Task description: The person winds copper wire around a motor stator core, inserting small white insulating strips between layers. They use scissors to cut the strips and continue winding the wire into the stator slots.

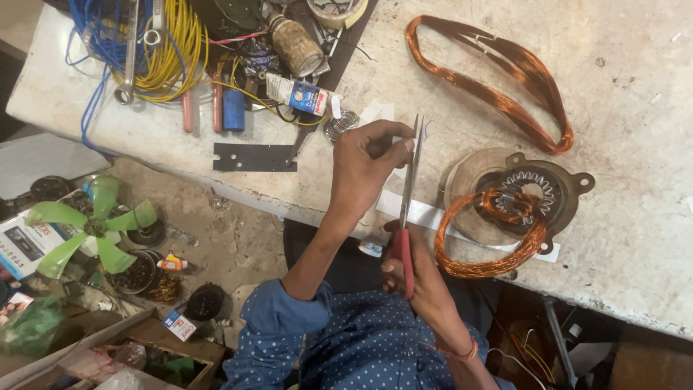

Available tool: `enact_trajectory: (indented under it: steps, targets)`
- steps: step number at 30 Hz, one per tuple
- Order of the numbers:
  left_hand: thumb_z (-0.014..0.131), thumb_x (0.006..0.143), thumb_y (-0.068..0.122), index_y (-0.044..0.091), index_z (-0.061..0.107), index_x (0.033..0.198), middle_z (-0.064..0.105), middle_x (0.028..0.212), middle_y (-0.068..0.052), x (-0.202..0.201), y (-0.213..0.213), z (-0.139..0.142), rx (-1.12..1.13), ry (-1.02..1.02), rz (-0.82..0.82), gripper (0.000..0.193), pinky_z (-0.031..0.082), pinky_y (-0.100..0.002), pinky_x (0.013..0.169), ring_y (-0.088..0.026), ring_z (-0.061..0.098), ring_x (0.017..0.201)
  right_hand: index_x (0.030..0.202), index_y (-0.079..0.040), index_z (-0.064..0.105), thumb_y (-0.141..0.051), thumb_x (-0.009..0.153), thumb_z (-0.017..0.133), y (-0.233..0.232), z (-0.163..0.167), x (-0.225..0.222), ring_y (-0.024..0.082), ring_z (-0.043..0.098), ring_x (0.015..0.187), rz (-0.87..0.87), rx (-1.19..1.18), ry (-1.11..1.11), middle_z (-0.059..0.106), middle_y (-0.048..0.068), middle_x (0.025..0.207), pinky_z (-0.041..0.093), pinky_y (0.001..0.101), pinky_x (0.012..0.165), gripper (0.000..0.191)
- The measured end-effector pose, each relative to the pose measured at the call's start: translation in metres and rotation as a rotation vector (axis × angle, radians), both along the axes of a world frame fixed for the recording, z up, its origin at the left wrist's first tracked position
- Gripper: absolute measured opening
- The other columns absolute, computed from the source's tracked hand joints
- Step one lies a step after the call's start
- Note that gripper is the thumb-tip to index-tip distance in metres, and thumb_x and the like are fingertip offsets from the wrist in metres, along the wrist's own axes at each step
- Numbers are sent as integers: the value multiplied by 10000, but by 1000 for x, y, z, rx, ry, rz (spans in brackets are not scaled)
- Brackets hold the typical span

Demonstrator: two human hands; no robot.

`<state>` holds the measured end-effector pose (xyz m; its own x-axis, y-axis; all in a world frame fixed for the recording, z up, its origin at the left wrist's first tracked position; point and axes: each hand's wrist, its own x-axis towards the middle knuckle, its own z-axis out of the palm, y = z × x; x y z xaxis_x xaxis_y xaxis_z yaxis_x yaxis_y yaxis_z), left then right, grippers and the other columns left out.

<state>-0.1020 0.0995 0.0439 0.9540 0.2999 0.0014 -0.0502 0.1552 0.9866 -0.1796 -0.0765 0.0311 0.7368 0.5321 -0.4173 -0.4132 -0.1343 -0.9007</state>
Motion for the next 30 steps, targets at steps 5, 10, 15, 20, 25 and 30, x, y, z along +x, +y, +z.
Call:
enact_trajectory:
  steps: [5, 10, 15, 20, 25, 30]
  targets:
    - [740, 913, 60, -8, 756, 1063, 773, 801, -60, -1, -2, 0, 57, 22, 13, 165, 599, -221, 697, -73, 723, 738, 1322, 23, 463, -105, 903, 649, 2, 0, 1, 119, 513, 583, -35, 20, 27, 544, 82, 823, 511, 280, 510, 476]
    - [739, 915, 64, -5, 754, 1062, 772, 798, -58, -3, -5, 1, 55, 31, 37, 162, 598, -219, 698, -64, 715, 734, 1292, 17, 466, -103, 901, 638, 6, 1, 1, 115, 532, 559, -57, 5, 21, 554, 62, 836, 500, 277, 480, 444]
    - [742, 909, 57, -13, 757, 1062, 776, 794, -63, -1, -4, -3, 85, 45, 36, 169, 598, -223, 693, -70, 719, 728, 1234, 16, 480, -89, 886, 649, 6, 1, 2, 122, 492, 472, -89, -18, 61, 534, 74, 793, 454, 278, 415, 401]
    - [721, 918, 54, -32, 749, 1075, 780, 832, -72, 2, -5, -12, -1, 59, 26, 182, 629, -253, 710, -96, 740, 753, 1194, 32, 494, -57, 887, 665, 7, 2, 1, 142, 496, 399, -89, -67, 28, 537, 86, 696, 425, 285, 367, 363]
    - [661, 967, 41, -31, 737, 1130, 774, 881, -101, 0, -6, -19, -48, 20, 18, 194, 636, -262, 762, -125, 755, 800, 1377, 40, 524, 29, 758, 718, -14, 37, -19, 150, 592, 501, -86, 100, -28, 589, 82, 718, 480, 271, 419, 649]
    - [625, 985, 23, -26, 683, 1200, 767, 958, -101, -3, -2, -17, -74, 1, 10, 228, 636, -264, 769, -130, 764, 843, 1295, 76, 579, 37, 883, 653, -69, 82, -33, 186, 664, 641, -499, -157, -607, 684, 116, 819, 524, 274, 499, 421]
